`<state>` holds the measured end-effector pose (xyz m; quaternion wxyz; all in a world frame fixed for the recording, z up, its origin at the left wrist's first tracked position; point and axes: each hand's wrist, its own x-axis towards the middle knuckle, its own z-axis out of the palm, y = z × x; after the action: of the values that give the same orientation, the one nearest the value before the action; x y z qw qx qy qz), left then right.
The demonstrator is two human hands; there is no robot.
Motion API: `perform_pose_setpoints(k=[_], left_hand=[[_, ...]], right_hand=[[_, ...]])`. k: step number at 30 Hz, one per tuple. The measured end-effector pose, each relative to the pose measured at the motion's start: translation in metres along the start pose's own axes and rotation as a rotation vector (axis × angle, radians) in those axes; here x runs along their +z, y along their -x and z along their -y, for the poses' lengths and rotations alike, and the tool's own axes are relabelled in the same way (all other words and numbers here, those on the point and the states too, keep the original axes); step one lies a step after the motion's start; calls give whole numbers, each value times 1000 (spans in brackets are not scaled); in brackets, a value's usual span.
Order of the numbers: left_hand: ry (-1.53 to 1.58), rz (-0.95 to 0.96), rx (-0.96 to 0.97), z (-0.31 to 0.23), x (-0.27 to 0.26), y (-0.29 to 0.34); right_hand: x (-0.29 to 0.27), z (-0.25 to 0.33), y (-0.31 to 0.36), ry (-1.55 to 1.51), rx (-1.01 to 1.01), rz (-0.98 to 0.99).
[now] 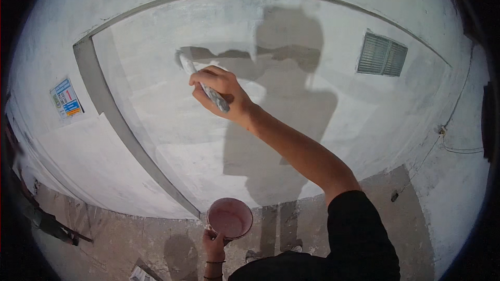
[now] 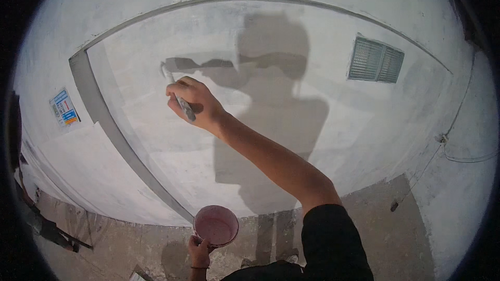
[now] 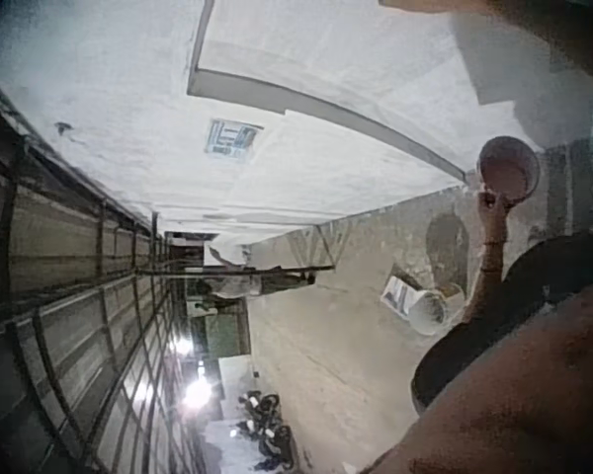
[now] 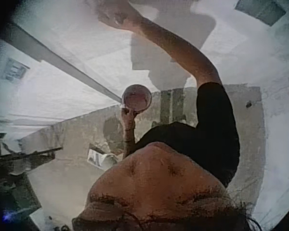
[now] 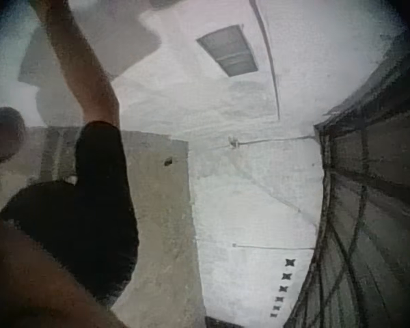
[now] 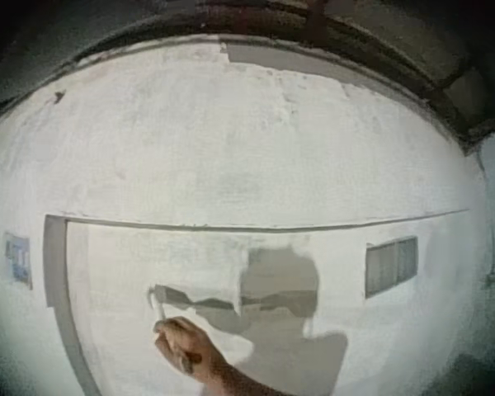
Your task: A person uses a paintbrush and a bucket of paint to coat a wall.
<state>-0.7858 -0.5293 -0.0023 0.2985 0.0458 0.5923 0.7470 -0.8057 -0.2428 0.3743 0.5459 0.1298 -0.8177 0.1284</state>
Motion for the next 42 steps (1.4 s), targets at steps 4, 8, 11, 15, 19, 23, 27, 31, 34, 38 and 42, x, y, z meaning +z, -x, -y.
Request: perform_pose_setpoints(k=[4,8,11,15,19,23,27,31,34,38,42], left_hand=[[32,26,-38,5,-1,-4],[5,20,-33,15,-10,-17],[9,23,-48,12,-12,-20],[-27,-14,-55,-5,-18,-18],[24,-16,-5,-4,-28,-19],[39,-54,23,-12,-28,-8],[35,-147,46,-4,-42,-7],[60,-98,66,2,-44,-6],[14,-96,56,0,-36,-6],[52,-80,9,-6,-15,-5],[92,-48,4,8,-27,-12]], right_hand=[[-49,-55,40,240,5,-52],[-168,-81,99,605,238,-215],[-256,-82,134,683,173,-345],[-299,-75,144,803,161,-441],[-294,-73,136,852,66,-556],[-251,-86,132,785,109,-373],[-132,-78,108,556,101,-258],[-46,-45,98,182,73,-94],[-39,-30,106,66,84,-63],[-96,-80,155,275,169,-119],[-226,-93,196,586,286,-160]])
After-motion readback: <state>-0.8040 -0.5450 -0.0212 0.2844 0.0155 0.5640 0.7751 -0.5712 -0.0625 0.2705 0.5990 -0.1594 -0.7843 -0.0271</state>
